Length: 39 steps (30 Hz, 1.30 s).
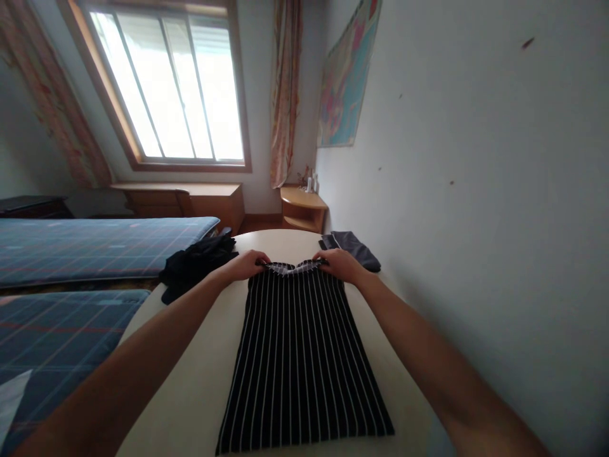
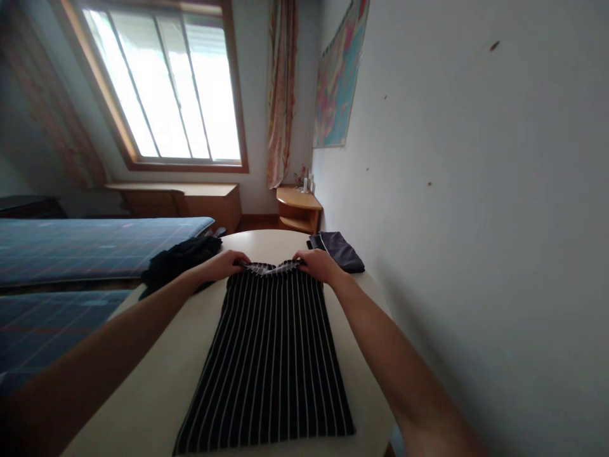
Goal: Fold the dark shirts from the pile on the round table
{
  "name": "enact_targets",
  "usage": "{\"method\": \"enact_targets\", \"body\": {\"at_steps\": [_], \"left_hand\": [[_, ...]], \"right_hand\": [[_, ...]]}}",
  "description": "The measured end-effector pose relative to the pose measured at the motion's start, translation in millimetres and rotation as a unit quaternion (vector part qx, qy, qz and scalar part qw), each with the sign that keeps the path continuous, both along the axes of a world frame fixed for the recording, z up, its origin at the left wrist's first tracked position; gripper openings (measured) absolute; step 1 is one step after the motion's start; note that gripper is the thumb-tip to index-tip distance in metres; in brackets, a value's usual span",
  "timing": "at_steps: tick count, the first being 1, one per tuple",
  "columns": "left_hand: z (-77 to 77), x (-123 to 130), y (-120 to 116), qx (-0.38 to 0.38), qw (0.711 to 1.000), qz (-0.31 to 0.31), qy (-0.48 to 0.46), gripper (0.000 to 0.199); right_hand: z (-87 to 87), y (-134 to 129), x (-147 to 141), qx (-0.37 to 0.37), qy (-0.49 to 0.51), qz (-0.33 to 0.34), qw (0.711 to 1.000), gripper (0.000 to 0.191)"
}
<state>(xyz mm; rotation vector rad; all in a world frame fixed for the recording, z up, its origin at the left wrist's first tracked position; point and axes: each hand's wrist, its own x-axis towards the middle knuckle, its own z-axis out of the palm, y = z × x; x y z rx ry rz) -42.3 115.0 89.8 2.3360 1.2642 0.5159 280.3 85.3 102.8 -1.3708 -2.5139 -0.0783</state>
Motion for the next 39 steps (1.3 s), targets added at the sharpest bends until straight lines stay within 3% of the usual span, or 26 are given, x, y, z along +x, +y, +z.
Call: {"method": "enact_targets", "body": {"at_steps": [7,11,14,20,24,30,39], "left_hand": [[-36.1,-4.6,9.0,-0.052,0.998,0.024,0.003,0.032],[-45.3,-9.2,10.2,-0.081,0.996,0.028,-0.016,0.037],[-44.7,-14.6,14.8,-0.096,0.994,0.034,-0.042,0.044],[-35.7,-25.3,22.8,-0.128,0.983,0.051,-0.121,0.055],[-43.4,-22.9,24.1,-0.122,0.977,0.095,-0.144,0.05],[-65.5,-10.5,21.7,-0.117,0.971,0.156,-0.135,0.036],[-59.4,-3.3,19.6,-0.054,0.97,0.202,-0.126,0.021]], "right_hand": [[-37.5,22.4,-1.1,-0.093,0.035,-0.029,0.995,0.021],[-51.8,26.5,3.9,-0.107,0.055,-0.024,0.993,0.03],[-51.6,29.0,7.0,-0.112,0.073,-0.021,0.991,0.031],[-32.9,39.1,8.5,-0.063,0.171,-0.005,0.983,0.026],[-32.7,47.0,2.5,-0.045,0.167,-0.019,0.985,0.026],[-53.1,52.1,-7.6,-0.134,0.092,-0.045,0.986,0.03],[-46.4,49.9,-10.1,-0.066,0.1,-0.045,0.992,0.018]]}}
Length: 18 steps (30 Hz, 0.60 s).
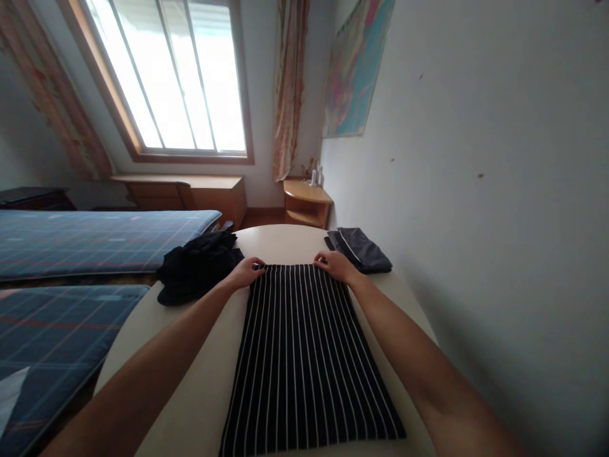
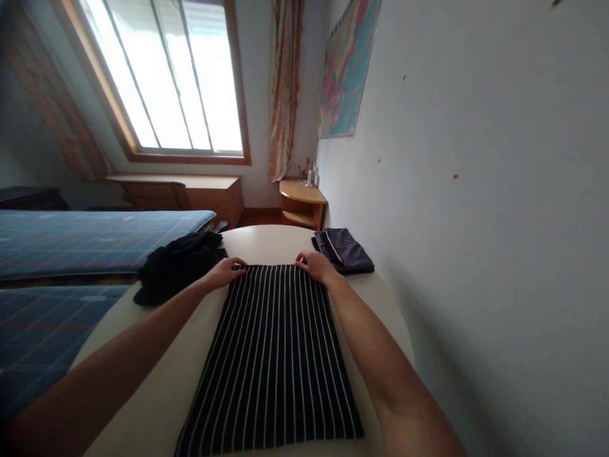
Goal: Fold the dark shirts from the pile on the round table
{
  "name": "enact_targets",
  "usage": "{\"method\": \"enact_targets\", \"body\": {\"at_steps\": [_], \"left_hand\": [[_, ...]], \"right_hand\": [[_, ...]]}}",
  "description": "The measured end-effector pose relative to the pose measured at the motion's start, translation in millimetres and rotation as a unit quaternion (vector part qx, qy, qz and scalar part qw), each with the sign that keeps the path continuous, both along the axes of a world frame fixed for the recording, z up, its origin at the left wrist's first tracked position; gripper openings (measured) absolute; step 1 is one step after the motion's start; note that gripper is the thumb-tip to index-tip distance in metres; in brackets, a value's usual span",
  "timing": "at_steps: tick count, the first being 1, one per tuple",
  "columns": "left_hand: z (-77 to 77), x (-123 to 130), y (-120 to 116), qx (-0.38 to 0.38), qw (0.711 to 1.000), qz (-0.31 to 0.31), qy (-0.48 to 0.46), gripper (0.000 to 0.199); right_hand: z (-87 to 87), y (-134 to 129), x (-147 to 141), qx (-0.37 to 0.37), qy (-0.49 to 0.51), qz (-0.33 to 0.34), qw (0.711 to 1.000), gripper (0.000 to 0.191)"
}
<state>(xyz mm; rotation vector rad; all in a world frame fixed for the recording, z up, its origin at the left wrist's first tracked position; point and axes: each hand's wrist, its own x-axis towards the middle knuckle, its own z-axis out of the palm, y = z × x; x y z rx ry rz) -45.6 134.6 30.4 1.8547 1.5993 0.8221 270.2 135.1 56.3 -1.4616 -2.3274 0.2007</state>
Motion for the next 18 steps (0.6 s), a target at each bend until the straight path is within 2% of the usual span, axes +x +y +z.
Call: {"method": "enact_targets", "body": {"at_steps": [4,6,8,10,11,13,16,18], "left_hand": [[1.3,5.0,-0.1,0.035,0.998,0.031,0.032,0.022],[3.9,12.1,-7.1,0.057,0.995,0.053,0.055,0.028],[8.0,25.9,-25.9,0.091,0.99,0.071,0.077,0.038],[12.0,46.3,-59.5,0.134,0.984,0.057,0.1,0.044],[13.2,58.0,-81.0,0.171,0.976,0.011,0.136,0.047],[13.6,80.7,-127.7,0.19,0.959,-0.098,0.186,0.055],[10.7,103.0,-185.4,0.137,0.933,-0.256,0.211,0.067],[8.9,105.4,-203.8,0.092,0.911,-0.34,0.216,0.071]], "right_hand": [[2.2,-0.5,-6.5,0.064,0.024,-0.016,0.998,0.021],[0.5,0.1,-10.5,0.069,0.011,-0.028,0.997,0.022],[-3.6,0.7,-14.8,0.044,-0.04,-0.036,0.998,0.022],[-9.7,1.0,-19.0,0.015,-0.094,-0.043,0.995,0.023],[-12.9,1.1,-20.9,0.004,-0.113,-0.048,0.992,0.025],[-18.3,1.0,-24.0,-0.006,-0.13,-0.059,0.99,0.029],[-20.5,-0.5,-26.8,-0.011,-0.144,-0.085,0.986,0.034],[-17.7,-3.4,-27.6,-0.017,-0.158,-0.105,0.982,0.035]]}}
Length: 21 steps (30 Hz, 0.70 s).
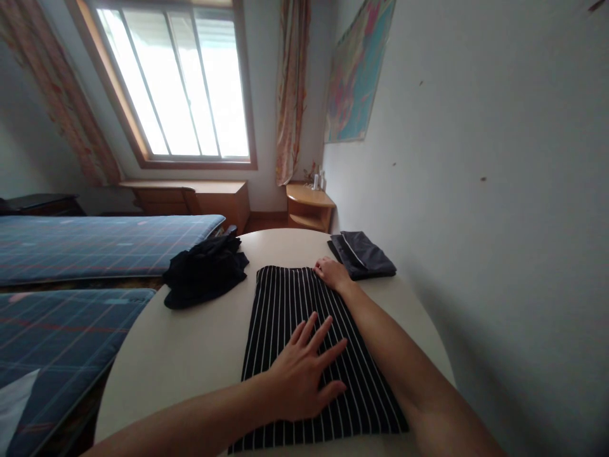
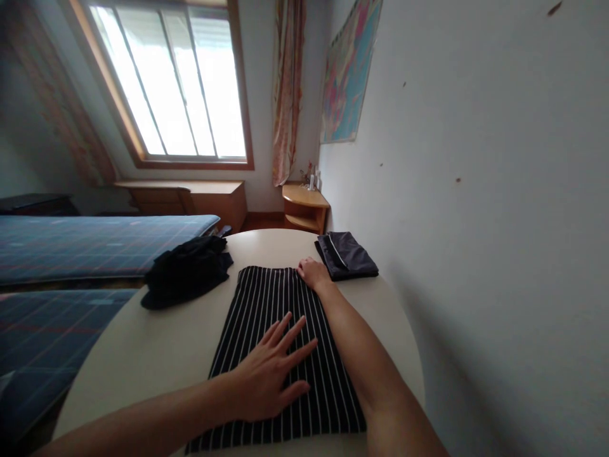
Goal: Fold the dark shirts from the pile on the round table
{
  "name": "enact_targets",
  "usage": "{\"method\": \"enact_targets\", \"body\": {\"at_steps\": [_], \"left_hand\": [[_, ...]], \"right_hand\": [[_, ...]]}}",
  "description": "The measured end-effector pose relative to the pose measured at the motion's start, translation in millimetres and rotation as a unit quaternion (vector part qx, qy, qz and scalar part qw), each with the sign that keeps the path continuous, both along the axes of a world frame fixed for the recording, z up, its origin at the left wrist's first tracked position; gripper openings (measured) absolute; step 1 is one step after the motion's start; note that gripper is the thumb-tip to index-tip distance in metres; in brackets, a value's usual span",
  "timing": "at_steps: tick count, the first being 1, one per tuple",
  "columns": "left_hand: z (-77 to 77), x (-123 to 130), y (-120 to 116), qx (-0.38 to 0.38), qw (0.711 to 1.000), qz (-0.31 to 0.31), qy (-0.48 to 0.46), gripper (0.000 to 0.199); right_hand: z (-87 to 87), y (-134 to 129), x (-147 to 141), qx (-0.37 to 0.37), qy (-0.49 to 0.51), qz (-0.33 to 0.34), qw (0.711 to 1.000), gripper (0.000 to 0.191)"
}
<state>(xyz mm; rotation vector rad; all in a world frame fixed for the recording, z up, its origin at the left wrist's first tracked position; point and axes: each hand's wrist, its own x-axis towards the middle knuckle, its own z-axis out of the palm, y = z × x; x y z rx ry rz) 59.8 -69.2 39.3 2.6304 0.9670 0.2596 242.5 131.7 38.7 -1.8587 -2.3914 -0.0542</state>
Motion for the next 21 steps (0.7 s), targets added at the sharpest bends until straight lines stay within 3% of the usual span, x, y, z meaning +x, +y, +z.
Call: {"method": "enact_targets", "body": {"at_steps": [4,9,11,13,16,18,21], "left_hand": [[3.0,-22.4,4.7,-0.066,0.993,-0.088,0.031,0.072],[23.8,-68.1,23.4,-0.083,0.978,-0.189,0.035,0.068],[33.5,-79.1,25.0,-0.096,0.976,-0.194,0.018,0.046],[38.1,-81.9,23.7,-0.09,0.985,-0.149,0.004,0.023],[28.1,-72.6,19.4,-0.02,0.999,0.028,0.014,0.039],[11.2,-62.8,16.1,0.007,0.988,0.146,0.043,0.06],[-15.3,-52.1,12.6,-0.001,0.979,0.183,0.086,0.078]], "right_hand": [[10.2,-13.9,1.2,-0.018,-0.036,-0.04,0.998,0.035],[22.9,-44.9,8.2,-0.073,-0.087,-0.088,0.99,0.028],[30.1,-59.6,7.2,-0.102,-0.102,-0.111,0.983,0.022],[38.9,-74.7,-0.5,-0.105,-0.109,-0.134,0.979,0.021],[48.8,-96.3,-26.5,-0.026,-0.092,-0.127,0.987,0.033],[46.7,-107.7,-49.3,0.029,-0.047,-0.026,0.998,0.037],[26.5,-116.8,-77.6,0.013,0.039,0.188,0.981,0.044]]}}
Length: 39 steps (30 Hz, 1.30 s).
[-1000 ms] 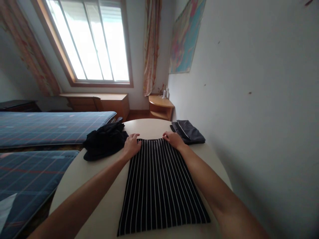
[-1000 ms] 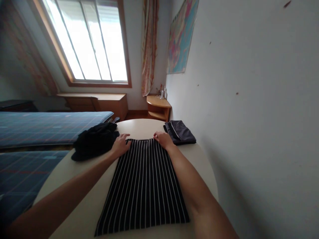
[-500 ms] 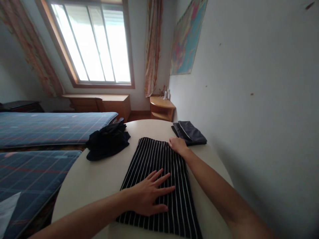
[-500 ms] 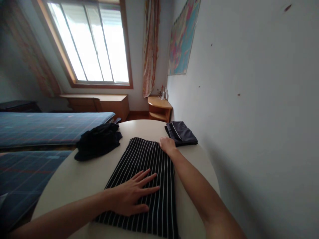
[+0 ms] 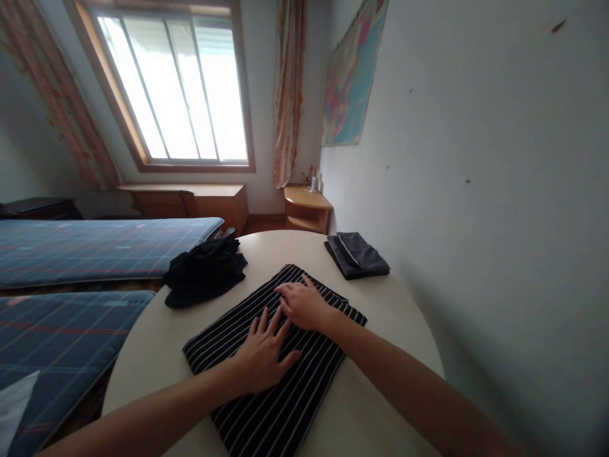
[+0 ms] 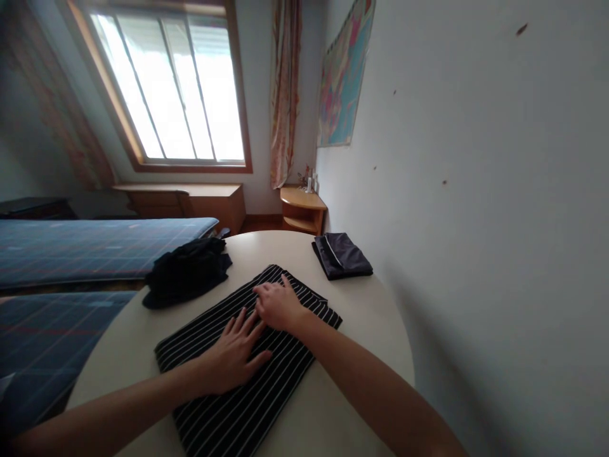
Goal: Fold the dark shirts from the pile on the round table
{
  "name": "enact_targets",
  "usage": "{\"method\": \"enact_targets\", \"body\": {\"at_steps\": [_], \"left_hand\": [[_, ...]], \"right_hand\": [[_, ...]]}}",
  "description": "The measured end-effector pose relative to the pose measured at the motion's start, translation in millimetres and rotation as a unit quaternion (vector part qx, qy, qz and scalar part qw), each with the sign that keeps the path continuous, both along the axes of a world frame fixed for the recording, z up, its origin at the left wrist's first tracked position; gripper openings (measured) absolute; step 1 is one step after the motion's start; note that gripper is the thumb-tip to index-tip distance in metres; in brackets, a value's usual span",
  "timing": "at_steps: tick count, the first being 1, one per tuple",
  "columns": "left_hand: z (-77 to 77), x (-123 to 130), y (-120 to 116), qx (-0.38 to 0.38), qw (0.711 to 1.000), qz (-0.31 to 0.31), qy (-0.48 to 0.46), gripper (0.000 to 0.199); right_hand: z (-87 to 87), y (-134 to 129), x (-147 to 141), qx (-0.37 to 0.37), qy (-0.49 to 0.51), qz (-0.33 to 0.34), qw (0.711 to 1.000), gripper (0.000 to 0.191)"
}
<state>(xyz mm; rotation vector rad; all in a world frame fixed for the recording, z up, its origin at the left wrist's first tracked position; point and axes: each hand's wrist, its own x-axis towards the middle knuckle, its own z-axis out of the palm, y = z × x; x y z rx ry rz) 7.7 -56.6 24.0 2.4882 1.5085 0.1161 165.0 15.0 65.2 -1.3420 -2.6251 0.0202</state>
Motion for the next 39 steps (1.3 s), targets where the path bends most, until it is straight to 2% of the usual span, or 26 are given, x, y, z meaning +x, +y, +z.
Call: {"method": "enact_targets", "body": {"at_steps": [2,4,6,9,11,13,17,19,22,25,28,31,35,39], "left_hand": [[-9.6,1.3,0.6,0.011,0.999,-0.027,0.014,0.077],[-10.5,-2.3,5.4,0.021,0.998,-0.06,0.021,0.075],[-5.5,-9.0,14.9,0.02,0.994,-0.102,0.026,0.074],[2.8,-18.5,34.5,0.022,0.986,-0.164,0.027,0.071],[4.4,-20.6,47.2,0.028,0.984,-0.174,0.023,0.067],[3.0,-18.0,57.9,0.035,0.991,-0.129,0.018,0.065],[-2.8,-4.7,77.0,0.027,0.999,0.028,0.019,0.076],[-6.0,1.1,88.4,0.01,0.997,0.074,0.026,0.078],[-11.1,5.6,106.5,0.014,0.995,0.094,0.024,0.076],[-13.1,8.9,117.0,0.061,0.996,0.071,0.012,0.068],[-9.8,18.9,109.4,0.108,0.992,0.07,0.014,0.061],[-8.4,35.7,83.1,0.1,0.991,0.091,0.002,0.067],[-16.1,50.2,46.0,0.073,0.997,0.026,-0.02,0.073],[-20.4,47.0,33.5,0.081,0.996,0.013,-0.034,0.067]], "right_hand": [[-18.8,0.1,-7.9,-0.044,0.015,0.043,0.998,0.051],[-34.7,3.7,-5.7,-0.088,0.013,0.042,0.995,0.058],[-44.7,8.3,4.3,-0.11,0.016,0.013,0.994,0.064],[-51.2,12.1,24.6,-0.094,0.032,-0.05,0.994,0.065],[-53.7,11.9,36.2,-0.075,0.047,-0.09,0.992,0.065],[-56.4,10.6,44.0,-0.063,0.061,-0.116,0.989,0.065],[-60.2,7.7,48.8,-0.062,0.071,-0.146,0.985,0.064],[-60.4,6.2,48.4,-0.064,0.062,-0.165,0.982,0.066],[-59.3,4.5,49.0,-0.072,0.05,-0.201,0.976,0.073],[-58.2,5.0,53.2,-0.079,0.048,-0.245,0.965,0.078],[-57.8,8.2,59.0,-0.081,0.046,-0.283,0.955,0.082],[-58.2,11.7,62.5,-0.082,0.043,-0.305,0.948,0.082],[-56.7,13.4,67.2,-0.082,0.046,-0.309,0.946,0.076],[-47.1,10.4,84.4,-0.029,0.049,-0.349,0.936,0.068]]}}
